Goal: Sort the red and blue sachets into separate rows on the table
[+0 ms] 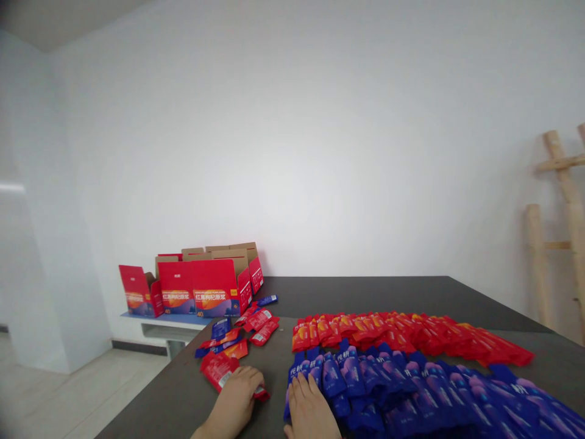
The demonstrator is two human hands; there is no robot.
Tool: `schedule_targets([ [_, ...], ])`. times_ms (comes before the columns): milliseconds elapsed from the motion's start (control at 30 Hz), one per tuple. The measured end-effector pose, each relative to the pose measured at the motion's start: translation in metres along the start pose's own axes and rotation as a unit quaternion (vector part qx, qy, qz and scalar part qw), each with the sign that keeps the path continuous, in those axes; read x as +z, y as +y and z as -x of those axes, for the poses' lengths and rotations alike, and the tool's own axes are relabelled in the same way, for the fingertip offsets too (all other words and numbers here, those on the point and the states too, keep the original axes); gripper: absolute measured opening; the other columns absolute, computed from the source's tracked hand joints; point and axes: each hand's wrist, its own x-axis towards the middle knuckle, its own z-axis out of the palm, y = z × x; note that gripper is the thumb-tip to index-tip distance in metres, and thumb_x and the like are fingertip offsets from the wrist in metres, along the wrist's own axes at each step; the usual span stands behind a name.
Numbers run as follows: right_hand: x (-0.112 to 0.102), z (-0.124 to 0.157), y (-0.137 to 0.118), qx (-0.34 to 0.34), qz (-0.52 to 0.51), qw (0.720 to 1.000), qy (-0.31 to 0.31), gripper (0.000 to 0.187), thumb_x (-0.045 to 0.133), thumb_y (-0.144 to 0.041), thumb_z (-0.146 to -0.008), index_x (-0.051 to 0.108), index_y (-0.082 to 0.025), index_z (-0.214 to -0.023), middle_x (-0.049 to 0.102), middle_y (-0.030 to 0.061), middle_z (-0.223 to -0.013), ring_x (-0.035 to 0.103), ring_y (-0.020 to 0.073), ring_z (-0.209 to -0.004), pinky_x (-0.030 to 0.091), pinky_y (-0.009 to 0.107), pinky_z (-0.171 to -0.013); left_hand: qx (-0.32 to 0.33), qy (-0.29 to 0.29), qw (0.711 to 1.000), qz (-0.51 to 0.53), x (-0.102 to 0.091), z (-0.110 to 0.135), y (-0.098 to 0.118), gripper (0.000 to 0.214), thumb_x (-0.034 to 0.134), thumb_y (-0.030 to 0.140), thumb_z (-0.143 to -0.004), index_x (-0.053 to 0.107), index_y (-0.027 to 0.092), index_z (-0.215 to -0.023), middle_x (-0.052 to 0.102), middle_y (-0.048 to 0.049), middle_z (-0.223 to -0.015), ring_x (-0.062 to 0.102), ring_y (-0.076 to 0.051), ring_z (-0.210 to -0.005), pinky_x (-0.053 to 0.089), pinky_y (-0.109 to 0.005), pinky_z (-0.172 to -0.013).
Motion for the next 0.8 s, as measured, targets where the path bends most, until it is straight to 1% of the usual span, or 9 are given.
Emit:
schedule_targets([
  [133, 0.002, -0.001, -0.003, -0.015, -0.004, 0.998, 0.056, 0.064, 0.051, -0.043, -0.084, 0.044, -0.005, -0.134, 0.046, 0.0196, -0.138, 0.039, 0.0321, -0.129, 0.026, 0.048, -0.109, 0.044, -0.002, 0.999, 0.013, -0.009, -0.012, 0.019, 0.021, 0.04, 0.005, -0.078, 0.054, 0.019, -0.07, 0.062, -0.0032, -0.079, 0.055, -0.018, -0.079, 0.035, -0.03, -0.074],
  [267, 0.012, 0.0, -0.008, -0.013, -0.009, 0.99, 0.139, 0.057, 0.053, -0.041, -0.083, 0.049, -0.009, -0.131, 0.055, 0.0149, -0.131, 0.048, 0.0286, -0.121, 0.028, 0.043, -0.108, 0.111, -0.026, 0.993, 0.034, -0.011, -0.022, 0.026, 0.016, 0.044, 0.006, -0.073, 0.053, 0.02, -0.075, 0.06, -0.0023, -0.075, 0.054, -0.018, -0.076, 0.037, -0.029, -0.074],
  [333, 0.015, 0.002, -0.01, -0.006, -0.007, 0.988, 0.152, 0.053, 0.053, -0.04, -0.083, 0.052, -0.011, -0.128, 0.059, 0.0137, -0.126, 0.05, 0.0275, -0.118, 0.029, 0.042, -0.107, 0.118, -0.024, 0.991, 0.061, -0.008, -0.023, 0.023, 0.023, 0.043, 0.004, -0.069, 0.054, 0.021, -0.081, 0.061, -0.0023, -0.081, 0.054, -0.018, -0.08, 0.039, -0.028, -0.076],
  [367, 0.016, 0.003, -0.011, -0.007, -0.007, 0.989, 0.148, 0.052, 0.054, -0.039, -0.083, 0.053, -0.011, -0.127, 0.059, 0.0133, -0.126, 0.05, 0.027, -0.118, 0.029, 0.042, -0.108, 0.106, -0.015, 0.991, 0.081, -0.005, -0.023, 0.021, 0.029, 0.042, 0.003, -0.067, 0.054, 0.021, -0.086, 0.061, -0.0025, -0.086, 0.054, -0.017, -0.083, 0.04, -0.028, -0.077],
  [433, 0.018, 0.004, -0.014, -0.027, -0.014, 0.992, 0.123, 0.051, 0.053, -0.038, -0.084, 0.052, -0.012, -0.128, 0.056, 0.0124, -0.131, 0.048, 0.0259, -0.122, 0.028, 0.039, -0.109, 0.053, 0.017, 0.991, 0.121, 0.002, -0.022, 0.014, 0.04, 0.038, 0.002, -0.066, 0.054, 0.021, -0.098, 0.062, -0.0042, -0.099, 0.054, -0.017, -0.095, 0.041, -0.027, -0.085],
  [533, 0.025, -0.003, -0.022, -0.069, -0.03, 0.994, 0.082, 0.057, 0.051, -0.043, -0.086, 0.048, -0.012, -0.133, 0.049, 0.0118, -0.138, 0.04, 0.0257, -0.129, 0.025, 0.037, -0.111, -0.05, 0.044, 0.989, 0.13, 0.016, -0.024, 0.005, 0.044, 0.035, 0.008, -0.076, 0.05, 0.015, -0.117, 0.055, -0.0103, -0.123, 0.048, -0.018, -0.116, 0.036, -0.031, -0.101],
  [633, 0.043, -0.017, -0.03, -0.063, -0.034, 0.996, 0.052, 0.061, 0.05, -0.047, -0.085, 0.048, -0.009, -0.133, 0.049, 0.0154, -0.136, 0.043, 0.0276, -0.127, 0.029, 0.039, -0.109, -0.101, 0.002, 0.991, 0.086, 0.028, -0.027, 0.002, 0.047, 0.036, 0.021, -0.085, 0.045, 0.009, -0.129, 0.045, -0.0154, -0.138, 0.038, -0.023, -0.13, 0.028, -0.039, -0.109],
  [733, 0.06, -0.029, -0.037, -0.035, -0.016, 0.999, 0.026, 0.059, 0.051, -0.045, -0.086, 0.051, -0.005, -0.129, 0.051, 0.0196, -0.132, 0.047, 0.0305, -0.123, 0.035, 0.041, -0.105, -0.114, -0.045, 0.991, 0.05, 0.032, -0.028, 0.005, 0.052, 0.033, 0.029, -0.088, 0.041, 0.01, -0.136, 0.038, -0.0151, -0.144, 0.031, -0.026, -0.135, 0.023, -0.044, -0.112],
  [800, 0.063, -0.032, -0.043, -0.025, 0.009, 1.0, 0.016, 0.056, 0.048, -0.04, -0.088, 0.05, -0.002, -0.129, 0.051, 0.0221, -0.131, 0.047, 0.0314, -0.124, 0.036, 0.042, -0.104, -0.115, -0.064, 0.991, 0.032, 0.03, -0.029, 0.007, 0.054, 0.032, 0.03, -0.088, 0.039, 0.011, -0.138, 0.035, -0.0138, -0.147, 0.028, -0.026, -0.137, 0.021, -0.045, -0.112],
])
